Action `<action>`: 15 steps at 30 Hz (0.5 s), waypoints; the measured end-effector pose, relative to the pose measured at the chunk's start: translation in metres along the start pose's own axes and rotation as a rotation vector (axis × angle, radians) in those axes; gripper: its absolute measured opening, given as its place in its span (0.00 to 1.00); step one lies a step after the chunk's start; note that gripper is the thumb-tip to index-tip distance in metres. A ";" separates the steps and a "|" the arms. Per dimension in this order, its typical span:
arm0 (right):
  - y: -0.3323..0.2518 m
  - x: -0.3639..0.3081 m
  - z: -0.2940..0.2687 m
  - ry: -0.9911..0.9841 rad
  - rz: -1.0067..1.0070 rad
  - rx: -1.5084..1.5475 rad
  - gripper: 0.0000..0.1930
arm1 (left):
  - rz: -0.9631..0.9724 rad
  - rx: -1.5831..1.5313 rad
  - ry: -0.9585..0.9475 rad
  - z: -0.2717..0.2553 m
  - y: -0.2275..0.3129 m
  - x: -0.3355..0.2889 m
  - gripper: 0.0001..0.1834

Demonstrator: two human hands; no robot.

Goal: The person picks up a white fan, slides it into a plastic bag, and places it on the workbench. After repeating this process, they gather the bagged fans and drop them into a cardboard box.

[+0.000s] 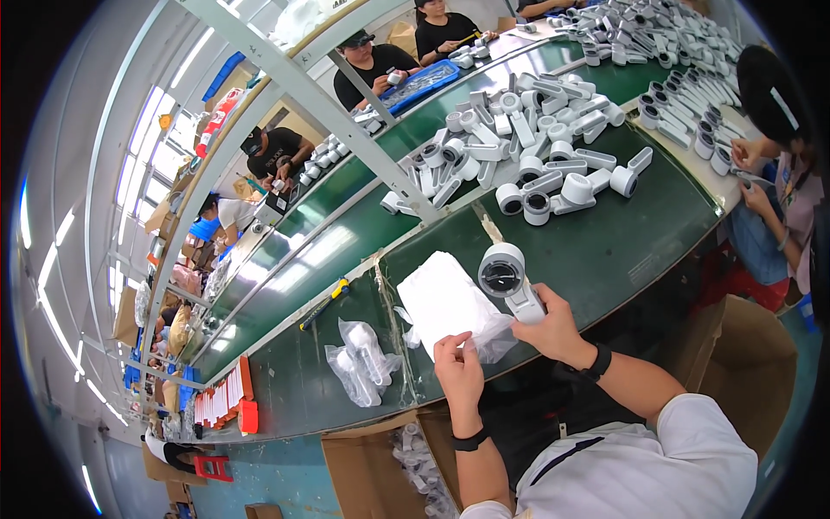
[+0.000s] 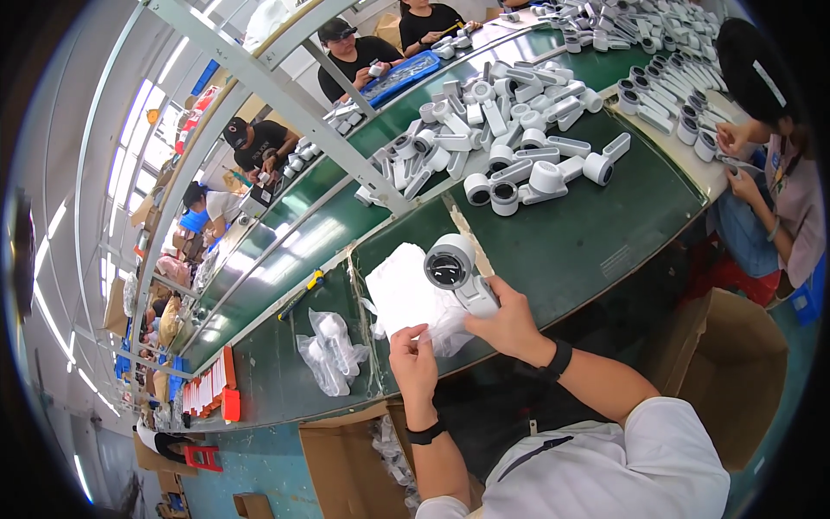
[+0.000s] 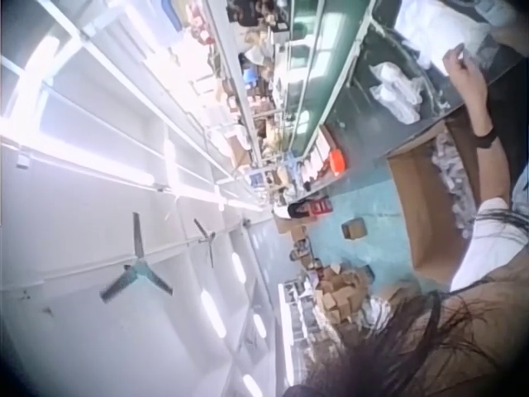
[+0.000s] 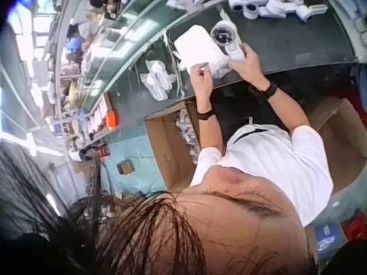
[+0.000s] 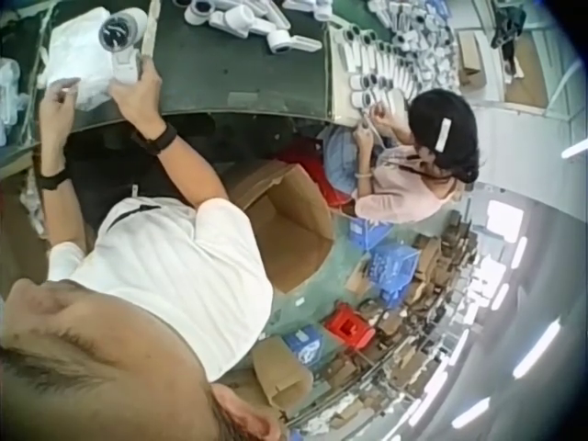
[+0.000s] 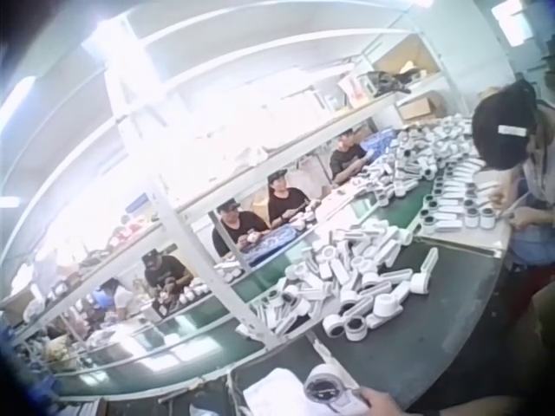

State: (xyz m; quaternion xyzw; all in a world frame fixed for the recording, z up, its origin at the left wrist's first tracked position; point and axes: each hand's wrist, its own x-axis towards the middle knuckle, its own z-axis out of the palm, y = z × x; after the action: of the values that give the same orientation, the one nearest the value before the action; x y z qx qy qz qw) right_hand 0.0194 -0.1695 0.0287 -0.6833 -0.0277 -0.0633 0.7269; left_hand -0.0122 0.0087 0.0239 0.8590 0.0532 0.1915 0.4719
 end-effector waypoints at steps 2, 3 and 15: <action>-0.002 -0.004 -0.006 0.005 -0.001 -0.028 0.22 | -0.132 -0.196 -0.003 0.003 0.006 0.002 0.10; -0.002 -0.006 -0.010 0.008 0.001 -0.030 0.22 | -0.265 -0.390 -0.005 0.005 0.009 0.003 0.09; -0.057 -0.035 -0.093 -0.711 0.347 -0.075 0.38 | -0.151 -0.312 -0.035 0.027 0.023 0.000 0.09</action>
State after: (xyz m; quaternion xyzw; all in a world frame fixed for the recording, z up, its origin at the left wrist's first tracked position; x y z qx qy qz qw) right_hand -0.0272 -0.2639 0.0750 -0.6830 -0.1595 0.3000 0.6466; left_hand -0.0047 -0.0252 0.0304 0.7721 0.0791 0.1464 0.6133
